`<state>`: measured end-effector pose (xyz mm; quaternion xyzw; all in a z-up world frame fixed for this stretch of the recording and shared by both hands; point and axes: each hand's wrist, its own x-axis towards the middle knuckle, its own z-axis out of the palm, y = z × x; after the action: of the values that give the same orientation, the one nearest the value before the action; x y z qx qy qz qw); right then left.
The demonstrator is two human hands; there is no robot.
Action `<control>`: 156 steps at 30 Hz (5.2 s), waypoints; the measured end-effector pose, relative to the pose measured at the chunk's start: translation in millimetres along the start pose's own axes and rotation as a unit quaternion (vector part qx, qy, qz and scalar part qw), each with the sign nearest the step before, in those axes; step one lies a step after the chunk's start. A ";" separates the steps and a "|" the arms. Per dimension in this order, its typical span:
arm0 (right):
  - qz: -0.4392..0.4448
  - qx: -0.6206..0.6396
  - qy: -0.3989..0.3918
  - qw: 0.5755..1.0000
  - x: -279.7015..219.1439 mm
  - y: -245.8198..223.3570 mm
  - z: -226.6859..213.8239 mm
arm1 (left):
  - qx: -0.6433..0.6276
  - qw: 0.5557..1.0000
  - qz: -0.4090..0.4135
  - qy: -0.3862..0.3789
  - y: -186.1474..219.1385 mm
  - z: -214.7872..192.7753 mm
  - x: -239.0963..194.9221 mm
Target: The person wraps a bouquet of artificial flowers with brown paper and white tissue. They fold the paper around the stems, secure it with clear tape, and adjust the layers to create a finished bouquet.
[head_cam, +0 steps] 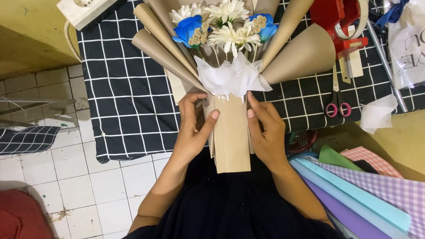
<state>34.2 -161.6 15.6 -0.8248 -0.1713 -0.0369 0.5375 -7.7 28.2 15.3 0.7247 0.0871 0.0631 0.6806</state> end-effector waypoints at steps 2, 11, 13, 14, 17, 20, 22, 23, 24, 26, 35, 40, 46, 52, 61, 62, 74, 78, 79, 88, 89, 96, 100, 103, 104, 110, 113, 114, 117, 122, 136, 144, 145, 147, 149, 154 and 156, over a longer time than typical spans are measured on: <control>0.000 -0.005 0.001 1.000 -0.8 -2.1 0.0 | 0.012 1.000 0.005 -0.002 -1.5 0.0 -0.7; -0.051 -0.010 0.036 0.998 8.2 -0.5 -2.6 | 0.063 0.998 0.018 -0.011 -3.7 -2.7 -1.8; -0.068 -0.035 0.032 0.997 9.9 1.0 -2.8 | 0.098 0.995 0.028 -0.010 7.6 -4.8 -0.6; -0.085 -0.060 0.028 0.994 10.8 1.7 -3.0 | 0.132 0.990 0.037 -0.009 13.4 -5.8 0.0; -0.121 -0.085 0.032 0.988 17.0 -4.4 -3.2 | 0.226 0.966 0.125 0.024 15.3 -11.0 0.2; -0.121 -0.070 0.023 0.990 16.6 0.6 -4.8 | 0.237 0.955 0.172 0.044 5.0 -16.9 9.7; -0.111 -0.060 0.021 0.992 13.3 -0.4 -4.2 | 0.220 0.959 0.176 0.042 9.7 -18.5 13.0; -0.100 -0.050 0.022 0.993 11.9 -1.1 -3.8 | 0.203 0.961 0.181 0.039 12.3 -19.5 15.1; -0.100 -0.050 0.022 0.994 10.9 0.8 -2.8 | 0.203 0.962 0.180 0.039 11.2 -19.2 16.5; -0.077 -0.023 0.026 0.996 7.6 5.2 -1.0 | 0.176 0.967 0.179 0.035 8.4 -18.0 19.2; -0.046 0.012 0.009 0.999 7.8 9.5 -2.8 | 0.298 0.908 0.294 -0.018 10.7 -19.3 25.6; -0.053 0.012 0.014 0.998 6.0 13.9 0.3 | 0.393 0.859 0.323 -0.049 9.5 -12.9 23.5; -0.058 0.028 0.018 0.998 5.0 14.9 2.0 | 0.476 0.784 0.393 -0.068 28.3 -9.0 24.7; -0.062 0.029 0.020 0.997 5.8 17.9 2.8 | 0.482 0.766 0.415 -0.096 30.6 -8.4 32.9; -0.055 0.034 0.023 0.998 7.5 14.7 3.0 | 0.502 0.761 0.407 -0.062 32.6 -8.5 27.9; -0.054 0.033 0.024 0.998 7.3 16.0 3.5 | 0.497 0.764 0.407 -0.065 33.6 -8.7 27.7; -0.048 0.032 0.001 0.998 2.2 29.3 0.2 | 0.465 0.802 0.370 -0.059 26.3 -0.9 30.0; -0.057 0.044 -0.019 0.997 -3.3 25.2 -1.9 | 0.429 0.831 0.351 -0.055 33.0 6.3 24.4; -0.064 0.051 -0.031 0.996 -6.9 26.1 -1.7 | 0.415 0.845 0.335 -0.050 32.9 7.4 23.3; -0.081 0.046 -0.105 0.990 -42.1 44.2 -4.8 | 0.349 0.894 0.277 -0.042 29.7 14.0 16.4; -0.082 0.047 -0.114 0.989 -46.8 50.0 -4.8 | 0.340 0.899 0.273 -0.041 27.5 14.8 16.3; -0.067 0.030 -0.109 0.991 -44.6 41.0 -10.7 | 0.339 0.901 0.269 -0.020 25.6 22.4 13.6; -0.033 0.007 -0.078 0.996 -38.4 33.7 -14.7 | 0.344 0.903 0.259 -0.019 20.4 24.6 12.1; 0.038 0.013 -0.034 0.999 -33.6 61.8 -22.8 | 0.341 0.905 0.253 -0.018 20.3 25.7 11.5; 0.082 0.024 -0.012 0.996 -32.6 77.6 -26.4 | 0.340 0.906 0.252 -0.018 20.1 26.4 11.2; 0.232 0.198 0.025 0.952 13.4 88.5 -31.8 | 0.348 0.902 0.253 -0.031 22.8 27.0 9.8; 0.186 0.168 0.080 0.965 18.5 88.4 -39.4 | 0.347 0.903 0.254 -0.023 22.1 27.6 10.5; 0.183 0.169 0.083 0.965 21.9 91.4 -47.9 | 0.347 0.902 0.257 -0.024 22.2 27.8 10.9; 0.119 0.120 0.164 0.972 27.8 102.3 -76.8 | 0.348 0.902 0.252 -0.029 23.1 28.2 11.1; -0.009 0.010 0.308 0.951 49.4 120.2 -119.4 | 0.345 0.906 0.245 -0.030 24.7 29.4 10.8; -0.155 -0.301 0.286 0.896 122.7 114.2 -127.0 | 0.402 0.876 0.266 0.003 27.4 27.5 8.9; -0.144 -0.479 0.258 0.826 123.1 123.4 -129.7 | 0.400 0.876 0.270 0.009 25.5 28.3 9.7; -0.134 -0.488 0.250 0.826 123.9 121.8 -130.0 | 0.399 0.876 0.272 0.007 26.3 28.0 9.8; -0.125 -0.497 0.241 0.824 125.6 119.5 -131.9 | 0.398 0.876 0.273 0.005 26.8 27.6 9.7; -0.083 -0.487 0.224 0.840 127.1 118.4 -135.3 | 0.396 0.877 0.273 0.007 25.9 27.8 9.4; -0.031 -0.360 0.201 0.911 131.2 97.5 -142.8 | 0.392 0.878 0.274 0.006 26.7 27.6 9.9; -0.021 -0.337 0.202 0.919 131.7 95.0 -145.7 | 0.388 0.879 0.276 0.004 26.9 28.1 9.7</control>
<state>206.4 -295.2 25.9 -0.9284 -0.0538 -0.2693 0.2503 8.8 1.3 40.1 0.9251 -0.0965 0.2127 0.2995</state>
